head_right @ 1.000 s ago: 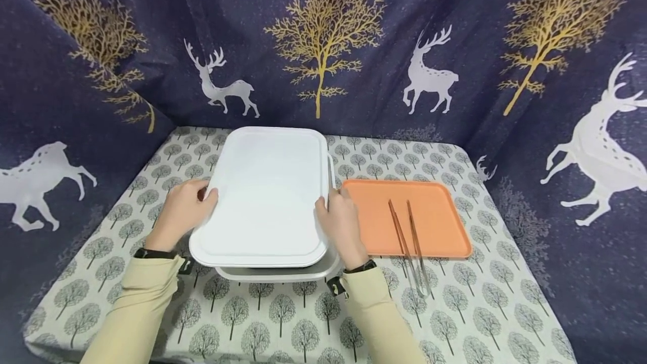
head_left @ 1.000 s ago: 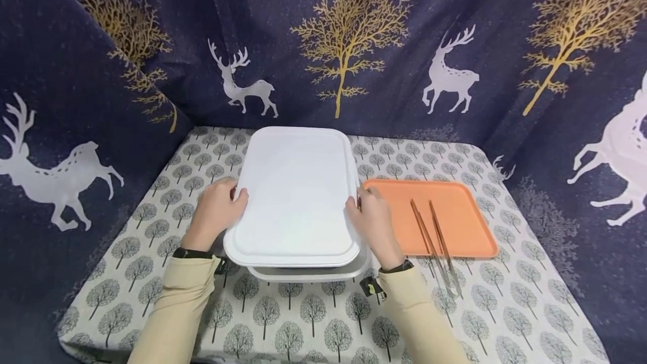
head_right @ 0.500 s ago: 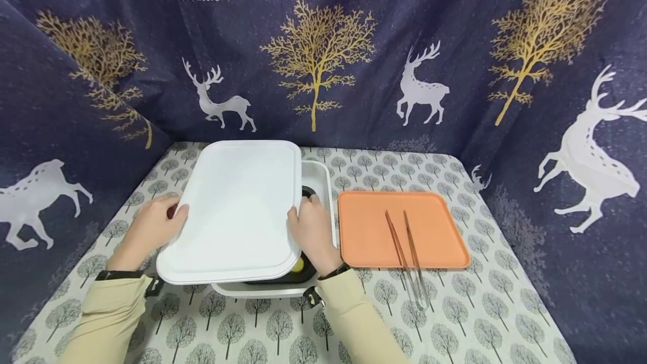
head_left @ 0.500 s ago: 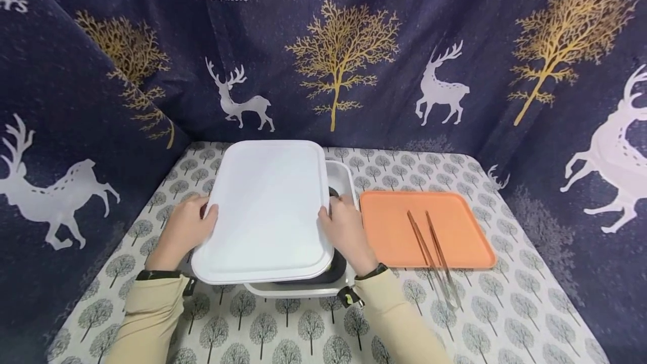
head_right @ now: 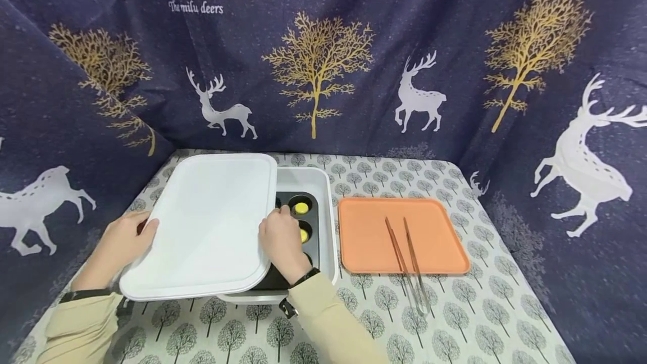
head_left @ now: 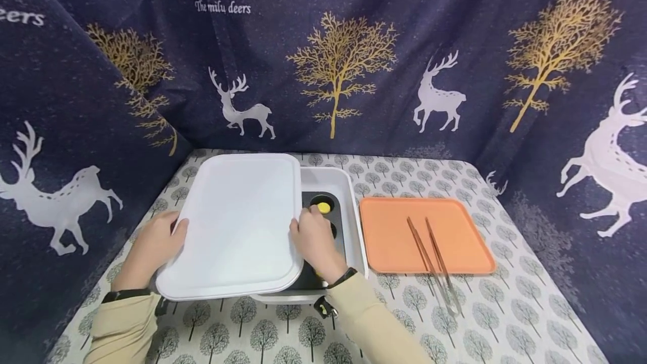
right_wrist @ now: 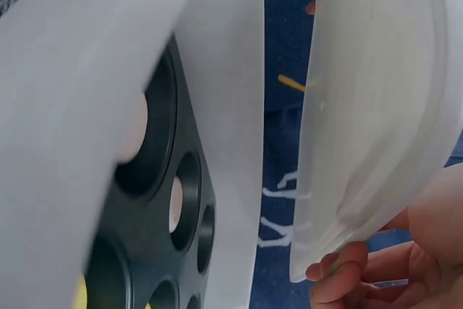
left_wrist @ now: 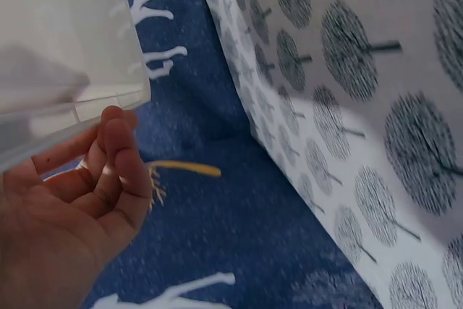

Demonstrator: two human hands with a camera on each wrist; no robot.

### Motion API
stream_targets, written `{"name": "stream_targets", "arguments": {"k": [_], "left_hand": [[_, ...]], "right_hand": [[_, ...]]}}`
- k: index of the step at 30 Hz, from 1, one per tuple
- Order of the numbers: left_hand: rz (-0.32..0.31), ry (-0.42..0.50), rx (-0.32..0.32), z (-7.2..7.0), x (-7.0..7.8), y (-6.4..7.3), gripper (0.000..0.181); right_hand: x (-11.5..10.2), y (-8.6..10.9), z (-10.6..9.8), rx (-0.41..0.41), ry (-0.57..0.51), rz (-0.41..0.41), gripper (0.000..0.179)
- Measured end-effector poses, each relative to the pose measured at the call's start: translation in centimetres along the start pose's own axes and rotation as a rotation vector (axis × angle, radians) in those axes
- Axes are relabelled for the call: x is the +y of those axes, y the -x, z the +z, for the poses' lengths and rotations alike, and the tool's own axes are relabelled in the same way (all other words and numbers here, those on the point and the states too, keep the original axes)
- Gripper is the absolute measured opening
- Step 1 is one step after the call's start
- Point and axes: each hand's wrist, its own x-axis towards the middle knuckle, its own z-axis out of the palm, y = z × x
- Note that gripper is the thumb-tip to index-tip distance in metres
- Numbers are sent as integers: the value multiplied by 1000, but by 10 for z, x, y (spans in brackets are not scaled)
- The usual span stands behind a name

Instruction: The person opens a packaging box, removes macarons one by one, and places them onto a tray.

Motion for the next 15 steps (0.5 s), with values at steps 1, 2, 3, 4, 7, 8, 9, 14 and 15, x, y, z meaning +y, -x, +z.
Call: {"name": "stream_targets", "arguments": {"k": [1,2,3,4,7,8,9,14,15], "left_hand": [[-10,-9,3,-2,-3,3,38],[-21,-14,8,-3,-5,5,40],[-28,-18,15,-4,-8,8,41],[-33,-18,23,-5,-12,10,42],[-44,-21,47,-7,-22,14,45],[-46,-20,55,-8,-25,15,45],[-48,-20,61,-9,-29,15,45],[-55,-24,84,-11,-44,19,45],[-57,-25,86,-12,-47,20,45]], "right_hand": [[-4,0,2,0,15,-10,27],[-7,1,3,-3,20,-18,27],[-10,1,4,-2,25,-21,28],[-13,1,6,-3,28,-23,28],[-22,0,11,-20,15,-14,30],[-25,-1,13,-27,8,-9,30],[-27,-1,15,-34,7,-5,30],[-39,-3,26,-55,15,-5,27],[-41,-3,28,-56,19,-9,26]]}}
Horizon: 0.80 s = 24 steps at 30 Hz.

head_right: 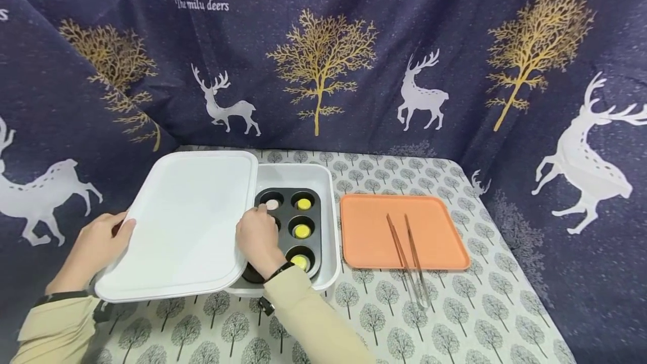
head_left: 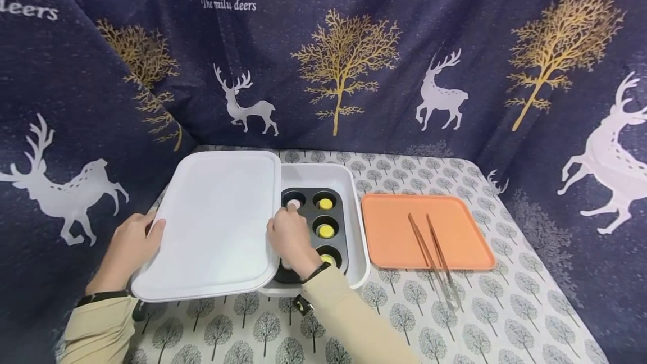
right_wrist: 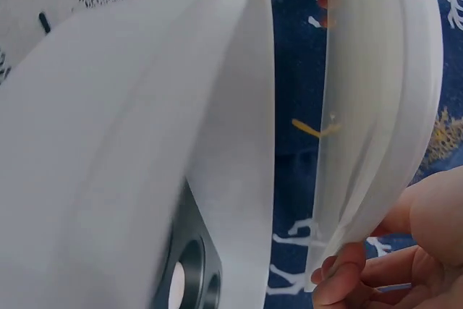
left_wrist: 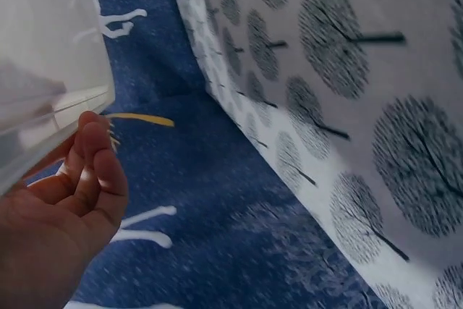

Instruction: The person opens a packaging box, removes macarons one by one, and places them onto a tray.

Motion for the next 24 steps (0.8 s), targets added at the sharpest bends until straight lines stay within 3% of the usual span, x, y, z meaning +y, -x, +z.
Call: {"name": "stream_targets", "arguments": {"k": [6,13,19,24], "left_hand": [[-29,-15,-28,-5,-15,-4,49],[-78,2,-58,-18,-37,-4,52],[-82,14,-39,-9,-46,-6,50],[-97,7,-36,-2,-51,-4,47]], "right_hand": [[-16,-9,8,1,43,-19,25],[-33,-20,28,-55,97,-19,25],[-36,-23,44,-91,182,38,21],[-42,-21,49,-102,250,27,17]]}}
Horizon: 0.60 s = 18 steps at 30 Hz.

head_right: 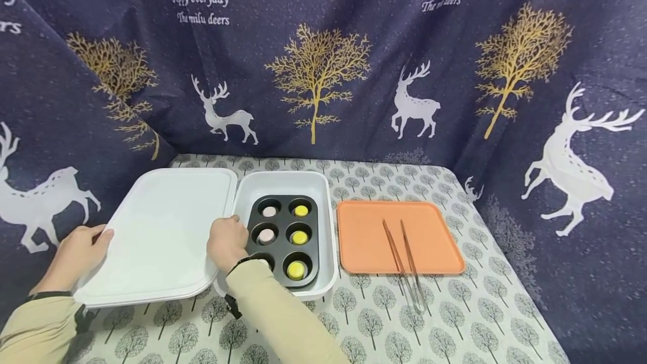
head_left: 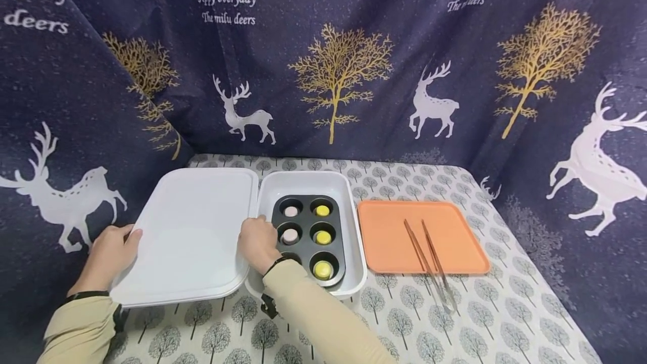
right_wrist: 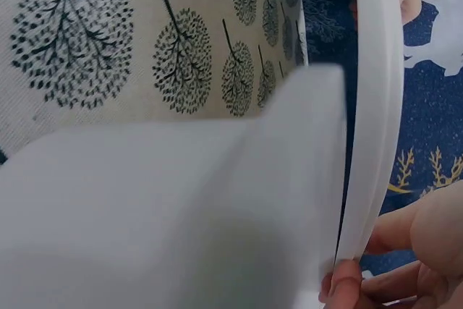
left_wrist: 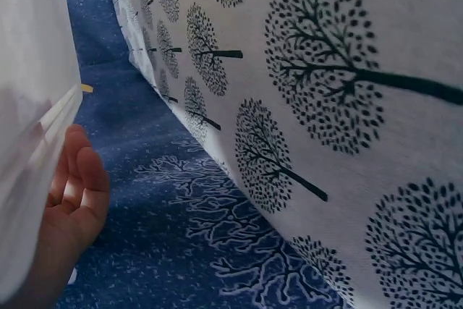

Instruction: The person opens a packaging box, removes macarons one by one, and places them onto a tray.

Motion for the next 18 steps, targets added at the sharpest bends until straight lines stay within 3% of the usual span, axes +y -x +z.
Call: {"name": "stream_targets", "arguments": {"k": [12,18], "left_hand": [[-39,-11,58,-13,-7,-3,45],[-35,-18,101,-9,-12,-2,42]], "right_hand": [[-28,-10,3,22,165,20,12],[-34,-10,13,16,192,25,20]]}}
